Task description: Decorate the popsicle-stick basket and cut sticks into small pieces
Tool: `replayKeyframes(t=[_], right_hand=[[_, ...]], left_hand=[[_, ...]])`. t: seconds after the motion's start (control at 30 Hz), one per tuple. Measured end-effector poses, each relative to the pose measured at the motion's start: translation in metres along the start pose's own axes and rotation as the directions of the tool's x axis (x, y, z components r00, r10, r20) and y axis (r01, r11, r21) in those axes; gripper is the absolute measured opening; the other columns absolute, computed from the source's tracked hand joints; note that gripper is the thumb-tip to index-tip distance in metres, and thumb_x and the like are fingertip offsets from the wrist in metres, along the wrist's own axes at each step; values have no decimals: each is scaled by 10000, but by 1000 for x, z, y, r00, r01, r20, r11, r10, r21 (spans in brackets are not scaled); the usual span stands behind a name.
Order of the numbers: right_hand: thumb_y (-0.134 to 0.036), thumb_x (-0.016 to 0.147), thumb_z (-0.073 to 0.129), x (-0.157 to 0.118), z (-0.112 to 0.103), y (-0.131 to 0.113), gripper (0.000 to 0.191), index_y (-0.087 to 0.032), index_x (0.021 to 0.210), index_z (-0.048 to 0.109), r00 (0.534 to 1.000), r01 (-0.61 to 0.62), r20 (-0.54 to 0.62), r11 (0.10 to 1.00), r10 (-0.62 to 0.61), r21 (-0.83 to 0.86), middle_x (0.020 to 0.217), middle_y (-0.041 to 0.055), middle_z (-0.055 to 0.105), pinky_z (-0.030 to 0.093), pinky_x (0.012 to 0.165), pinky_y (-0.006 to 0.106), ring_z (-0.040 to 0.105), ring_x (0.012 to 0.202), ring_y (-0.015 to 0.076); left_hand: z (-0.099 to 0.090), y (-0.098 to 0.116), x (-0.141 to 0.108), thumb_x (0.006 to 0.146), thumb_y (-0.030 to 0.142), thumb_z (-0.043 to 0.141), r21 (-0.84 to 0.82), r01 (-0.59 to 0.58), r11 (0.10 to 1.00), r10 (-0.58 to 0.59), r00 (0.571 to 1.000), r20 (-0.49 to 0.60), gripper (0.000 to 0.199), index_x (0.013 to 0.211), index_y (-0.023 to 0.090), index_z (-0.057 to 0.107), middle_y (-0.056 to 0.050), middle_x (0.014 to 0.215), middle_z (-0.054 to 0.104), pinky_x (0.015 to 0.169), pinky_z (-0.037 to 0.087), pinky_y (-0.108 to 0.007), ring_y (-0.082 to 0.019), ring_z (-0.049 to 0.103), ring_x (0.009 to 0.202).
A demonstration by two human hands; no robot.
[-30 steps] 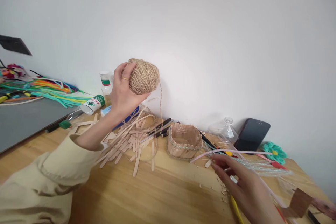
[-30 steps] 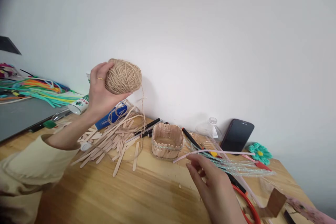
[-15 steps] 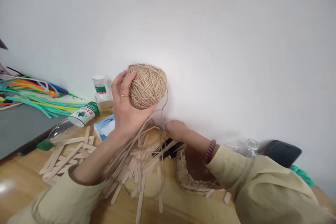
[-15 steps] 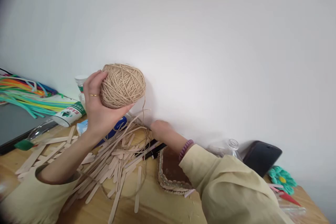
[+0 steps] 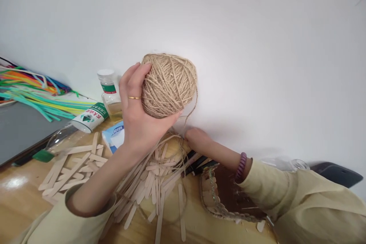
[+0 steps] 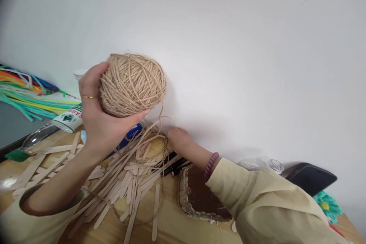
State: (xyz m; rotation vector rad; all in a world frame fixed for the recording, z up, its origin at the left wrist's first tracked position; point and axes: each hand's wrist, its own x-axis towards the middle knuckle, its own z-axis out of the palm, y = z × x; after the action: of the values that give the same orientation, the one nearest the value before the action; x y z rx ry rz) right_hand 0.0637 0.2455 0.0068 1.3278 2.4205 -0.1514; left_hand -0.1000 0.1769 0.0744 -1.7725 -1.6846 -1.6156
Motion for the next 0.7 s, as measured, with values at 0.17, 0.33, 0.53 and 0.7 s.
replayKeyframes(t=[0.17,0.33,0.53,0.7], right_hand=[[-290,903,546,0,-7,-9,279,-168,1154,555,1000,-24,-16,1000,23,-12,1167,82,583,517,804,406,606,962,206],[-291,908,536,-1,-10,-15,262,-177,1143,562,997,-72,-6,997,71,-26,1167,80,585,518,803,399,607,956,200],[-294,900,550,-4,-11,-16,277,-160,1143,560,995,-96,11,995,97,-26,1151,82,591,518,799,405,610,953,205],[-203,919,492,-28,-19,-22,173,-118,1010,613,995,92,23,993,-94,77,984,88,660,506,756,347,630,864,192]], left_hand=[[0,-2,1,746,478,624,-3,4,1000,-4,1000,10,705,1302,393,199,-14,1403,305,1119,320,-502,-268,301,1341],[0,-4,2,754,472,621,-5,-5,1000,6,1000,26,697,1298,395,193,-15,1407,306,1125,313,-494,-245,302,1343],[1,-4,3,726,475,646,7,15,1000,-15,1000,11,714,1280,448,196,26,1413,324,1107,334,-515,-263,325,1332],[3,-4,2,719,483,637,18,3,1000,-2,1000,-3,734,1293,408,187,24,1412,310,1126,310,-488,-247,306,1344]])
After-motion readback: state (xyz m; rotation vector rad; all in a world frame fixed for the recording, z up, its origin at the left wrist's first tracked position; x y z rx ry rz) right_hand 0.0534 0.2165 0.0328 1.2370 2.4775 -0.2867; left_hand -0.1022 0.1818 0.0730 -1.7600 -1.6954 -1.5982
